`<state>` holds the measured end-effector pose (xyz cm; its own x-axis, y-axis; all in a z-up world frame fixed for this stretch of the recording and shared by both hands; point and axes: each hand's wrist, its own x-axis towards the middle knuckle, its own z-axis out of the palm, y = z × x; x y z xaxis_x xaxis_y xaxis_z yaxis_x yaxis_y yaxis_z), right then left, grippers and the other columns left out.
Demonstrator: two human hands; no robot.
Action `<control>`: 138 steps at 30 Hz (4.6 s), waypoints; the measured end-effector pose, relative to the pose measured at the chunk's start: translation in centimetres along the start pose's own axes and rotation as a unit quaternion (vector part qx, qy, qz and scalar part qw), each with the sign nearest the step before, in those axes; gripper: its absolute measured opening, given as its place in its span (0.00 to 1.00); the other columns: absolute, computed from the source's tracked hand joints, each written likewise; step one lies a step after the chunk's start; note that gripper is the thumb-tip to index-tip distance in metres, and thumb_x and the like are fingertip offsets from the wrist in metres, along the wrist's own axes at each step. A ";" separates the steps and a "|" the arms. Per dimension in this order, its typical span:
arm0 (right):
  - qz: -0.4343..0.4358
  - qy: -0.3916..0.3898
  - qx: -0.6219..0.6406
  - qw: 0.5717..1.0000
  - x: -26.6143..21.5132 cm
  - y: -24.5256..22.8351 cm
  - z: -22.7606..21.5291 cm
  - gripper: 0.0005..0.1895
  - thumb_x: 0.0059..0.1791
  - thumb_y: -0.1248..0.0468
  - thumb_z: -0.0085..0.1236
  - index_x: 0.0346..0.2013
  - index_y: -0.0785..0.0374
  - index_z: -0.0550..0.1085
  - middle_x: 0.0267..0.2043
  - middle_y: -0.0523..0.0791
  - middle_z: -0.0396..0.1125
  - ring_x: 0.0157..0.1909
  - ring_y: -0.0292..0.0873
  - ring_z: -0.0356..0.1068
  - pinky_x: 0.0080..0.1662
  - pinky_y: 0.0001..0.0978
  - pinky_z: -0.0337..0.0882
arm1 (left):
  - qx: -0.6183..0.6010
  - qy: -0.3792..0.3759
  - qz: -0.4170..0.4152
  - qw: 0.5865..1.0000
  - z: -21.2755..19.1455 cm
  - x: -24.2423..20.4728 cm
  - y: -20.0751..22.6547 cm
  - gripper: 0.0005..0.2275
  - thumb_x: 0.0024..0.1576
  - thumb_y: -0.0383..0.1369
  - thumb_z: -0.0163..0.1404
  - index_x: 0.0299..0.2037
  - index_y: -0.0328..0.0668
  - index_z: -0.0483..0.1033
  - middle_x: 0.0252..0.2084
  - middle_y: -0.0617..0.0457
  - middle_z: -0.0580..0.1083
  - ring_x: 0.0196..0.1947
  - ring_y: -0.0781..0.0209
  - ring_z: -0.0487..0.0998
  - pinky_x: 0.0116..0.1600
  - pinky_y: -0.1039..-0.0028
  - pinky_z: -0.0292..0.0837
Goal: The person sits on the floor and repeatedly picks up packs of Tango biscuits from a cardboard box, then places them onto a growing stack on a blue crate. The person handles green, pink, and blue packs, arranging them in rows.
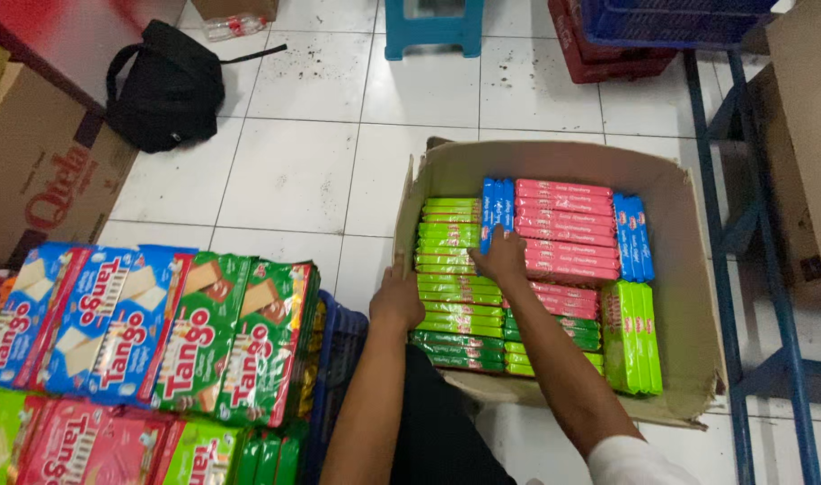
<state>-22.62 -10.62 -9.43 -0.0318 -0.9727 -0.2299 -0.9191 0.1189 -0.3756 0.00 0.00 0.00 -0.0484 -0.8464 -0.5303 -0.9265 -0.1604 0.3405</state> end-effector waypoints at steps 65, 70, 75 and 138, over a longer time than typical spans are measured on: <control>-0.352 -0.209 0.062 0.910 -26.3 -45.9 0.3 0.41 0.44 0.44 0.61 0.72 0.38 0.61 0.79 0.38 0.49 0.79 0.43 0.50 0.67 0.49 0.67 | -0.006 0.417 -0.179 0.891 -33.7 -26.9 -51.7 0.48 0.43 0.49 0.65 0.75 0.64 0.50 0.75 0.42 0.52 0.72 0.36 0.55 0.64 0.36 0.57; -0.355 -0.194 0.001 0.915 -24.6 -44.9 2.8 0.39 0.43 0.40 0.61 0.69 0.36 0.64 0.77 0.34 0.53 0.78 0.39 0.52 0.67 0.48 0.68 | -0.017 0.383 -0.203 0.901 -31.4 -24.0 -53.9 0.46 0.43 0.49 0.66 0.73 0.66 0.53 0.75 0.43 0.54 0.70 0.34 0.61 0.63 0.37 0.59; -0.434 -0.093 0.035 0.895 -23.9 -44.0 4.5 0.36 0.42 0.40 0.62 0.64 0.39 0.71 0.72 0.38 0.61 0.73 0.42 0.61 0.65 0.49 0.69 | -0.064 0.310 -0.183 0.931 -28.7 -22.8 -54.8 0.44 0.41 0.50 0.61 0.73 0.71 0.57 0.72 0.45 0.57 0.71 0.39 0.60 0.67 0.39 0.55; -0.047 -0.098 0.219 0.970 -11.1 4.8 -0.2 0.22 0.46 0.49 0.66 0.54 0.47 0.79 0.46 0.46 0.78 0.52 0.50 0.77 0.57 0.47 0.73 | -0.006 0.083 0.134 0.987 16.5 -8.7 9.9 0.19 0.56 0.43 0.50 0.48 0.38 0.83 0.50 0.36 0.79 0.56 0.28 0.77 0.63 0.31 0.60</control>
<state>-26.77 0.72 -8.54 0.1580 -0.9320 -0.3261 -0.6575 0.1471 -0.7389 -14.91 14.14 -4.78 -0.2288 -0.9307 -0.2855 -0.8841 0.0758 0.4612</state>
